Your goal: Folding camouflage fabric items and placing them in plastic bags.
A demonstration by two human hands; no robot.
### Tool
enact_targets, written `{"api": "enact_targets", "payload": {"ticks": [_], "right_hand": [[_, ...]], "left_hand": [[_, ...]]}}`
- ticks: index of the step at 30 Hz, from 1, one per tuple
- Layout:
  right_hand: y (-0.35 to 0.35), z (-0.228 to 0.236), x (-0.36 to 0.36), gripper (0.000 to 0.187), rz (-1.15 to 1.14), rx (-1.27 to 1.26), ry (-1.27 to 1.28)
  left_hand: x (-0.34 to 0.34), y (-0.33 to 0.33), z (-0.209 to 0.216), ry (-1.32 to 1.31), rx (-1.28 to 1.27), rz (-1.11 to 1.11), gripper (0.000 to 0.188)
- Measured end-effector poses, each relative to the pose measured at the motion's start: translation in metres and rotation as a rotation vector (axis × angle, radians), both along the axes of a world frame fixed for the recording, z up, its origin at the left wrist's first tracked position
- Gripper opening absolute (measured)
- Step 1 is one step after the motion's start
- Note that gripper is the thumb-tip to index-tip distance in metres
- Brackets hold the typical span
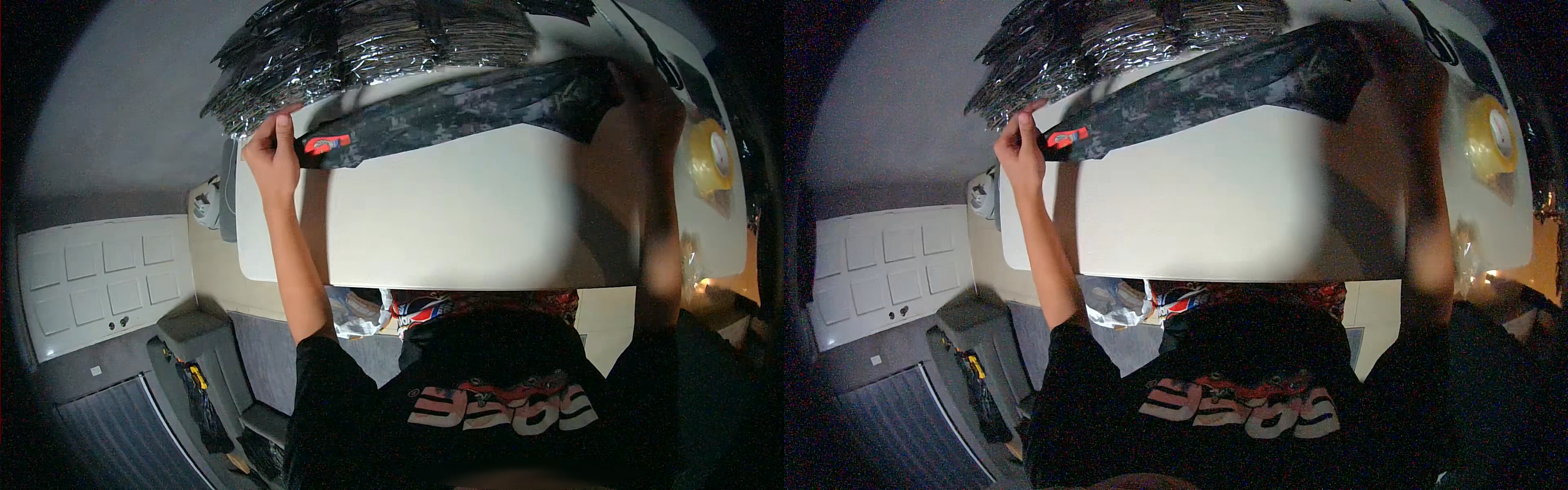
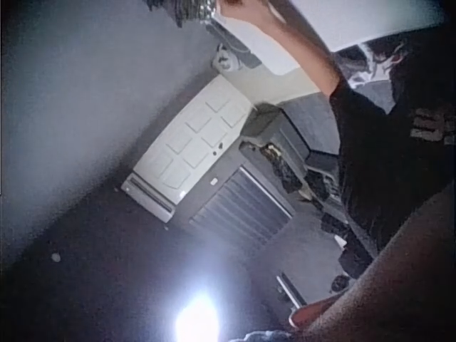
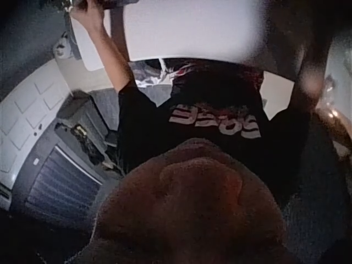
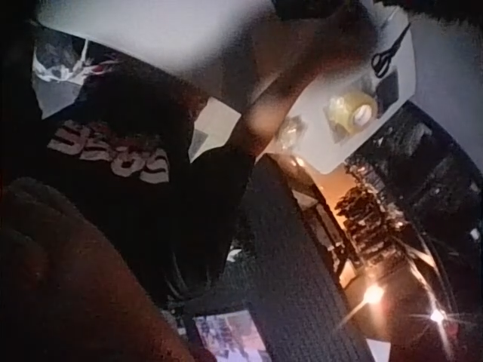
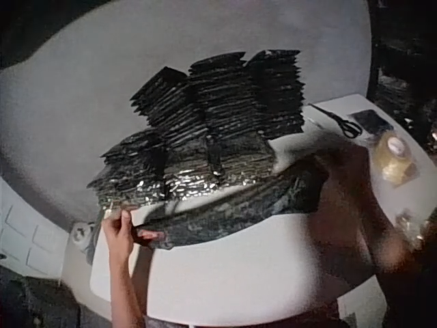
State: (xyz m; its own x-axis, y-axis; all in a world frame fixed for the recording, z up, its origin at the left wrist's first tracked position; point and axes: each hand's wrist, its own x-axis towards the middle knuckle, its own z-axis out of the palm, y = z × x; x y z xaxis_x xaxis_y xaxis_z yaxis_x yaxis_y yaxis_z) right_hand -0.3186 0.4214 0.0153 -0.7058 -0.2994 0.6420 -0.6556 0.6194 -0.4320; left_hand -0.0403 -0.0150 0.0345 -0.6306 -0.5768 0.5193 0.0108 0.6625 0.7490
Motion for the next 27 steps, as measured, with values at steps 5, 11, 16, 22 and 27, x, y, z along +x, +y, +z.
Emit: {"api": "enact_targets", "payload": {"ticks": [5,11,16,22,27], "right_hand": [[0.017,-0.004,-0.021,0.045,-0.012,0.333,0.403],[0.03,-0.023,-0.044,0.054,-0.061,0.48,0.459],[0.034,-0.03,-0.051,0.049,-0.058,0.486,0.406],[0.026,-0.045,-0.067,0.041,-0.066,0.513,0.409],[0.008,-0.034,-0.057,0.043,0.055,0.002,-0.121]], "left_hand": [[0.01,-0.012,-0.002,-0.286,0.034,-0.12,0.028],[0.005,-0.018,-0.013,-0.382,0.132,-0.18,0.021],[0.0,-0.031,-0.022,-0.118,0.124,-0.085,0.024],[-0.002,-0.03,-0.02,0.348,0.408,-0.205,0.042],[0.006,-0.037,-0.02,0.356,0.359,-0.232,0.055]]}}
